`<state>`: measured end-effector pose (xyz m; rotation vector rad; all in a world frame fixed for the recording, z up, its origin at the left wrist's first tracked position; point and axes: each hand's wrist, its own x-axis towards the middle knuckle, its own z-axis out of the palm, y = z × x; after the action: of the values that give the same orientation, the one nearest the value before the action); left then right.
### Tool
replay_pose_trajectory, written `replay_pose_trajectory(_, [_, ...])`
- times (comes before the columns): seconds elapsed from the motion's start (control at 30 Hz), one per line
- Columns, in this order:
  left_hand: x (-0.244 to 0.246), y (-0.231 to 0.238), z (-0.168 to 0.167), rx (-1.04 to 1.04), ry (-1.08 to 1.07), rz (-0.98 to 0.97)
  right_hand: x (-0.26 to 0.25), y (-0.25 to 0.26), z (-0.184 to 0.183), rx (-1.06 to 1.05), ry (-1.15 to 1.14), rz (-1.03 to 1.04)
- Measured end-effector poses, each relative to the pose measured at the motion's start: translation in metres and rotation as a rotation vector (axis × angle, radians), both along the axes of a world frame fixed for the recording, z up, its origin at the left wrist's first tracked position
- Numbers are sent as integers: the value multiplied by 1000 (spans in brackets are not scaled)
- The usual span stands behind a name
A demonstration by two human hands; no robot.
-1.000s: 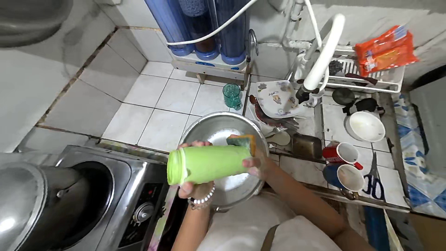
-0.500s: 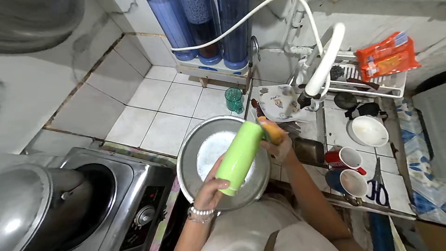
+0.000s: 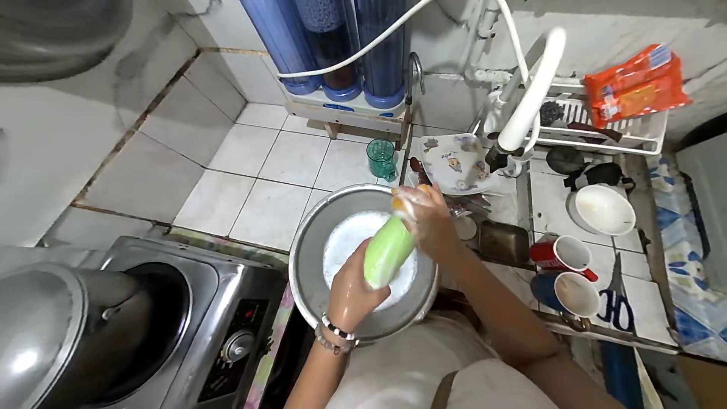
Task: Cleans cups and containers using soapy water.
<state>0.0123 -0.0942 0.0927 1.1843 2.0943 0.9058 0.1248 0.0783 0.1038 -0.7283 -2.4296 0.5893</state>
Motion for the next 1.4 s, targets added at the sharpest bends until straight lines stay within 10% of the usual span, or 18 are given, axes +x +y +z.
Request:
replay_pose_trajectory(0.3, [7, -12, -15, 153, 304, 68, -13, -28, -11, -43, 21, 85])
replay_pose_trajectory(0.5, [-3, -27, -29, 390, 538, 82, -4, 32, 5, -1093, 212, 101])
replay_pose_trajectory(0.6, [-6, -26, -26, 384, 514, 50, -3, 28, -1, -1259, 332, 218])
replay_pose_trajectory(0.9, [-43, -12, -38, 239, -1207, -440, -12, 36, -28, -1091, 591, 572])
replay_pose_trajectory(1.1, [-29, 16, -9, -67, -447, -88, -17, 15, -11, -89, 63, 348])
replay_pose_trajectory(1.3, [-17, 22, -15, -26, -309, -17, -12, -3, -24, 192, 163, 251])
replay_pose_trajectory(1.4, [-13, 11, -12, 75, -376, -16, -2, 33, -2, -150, 203, 95])
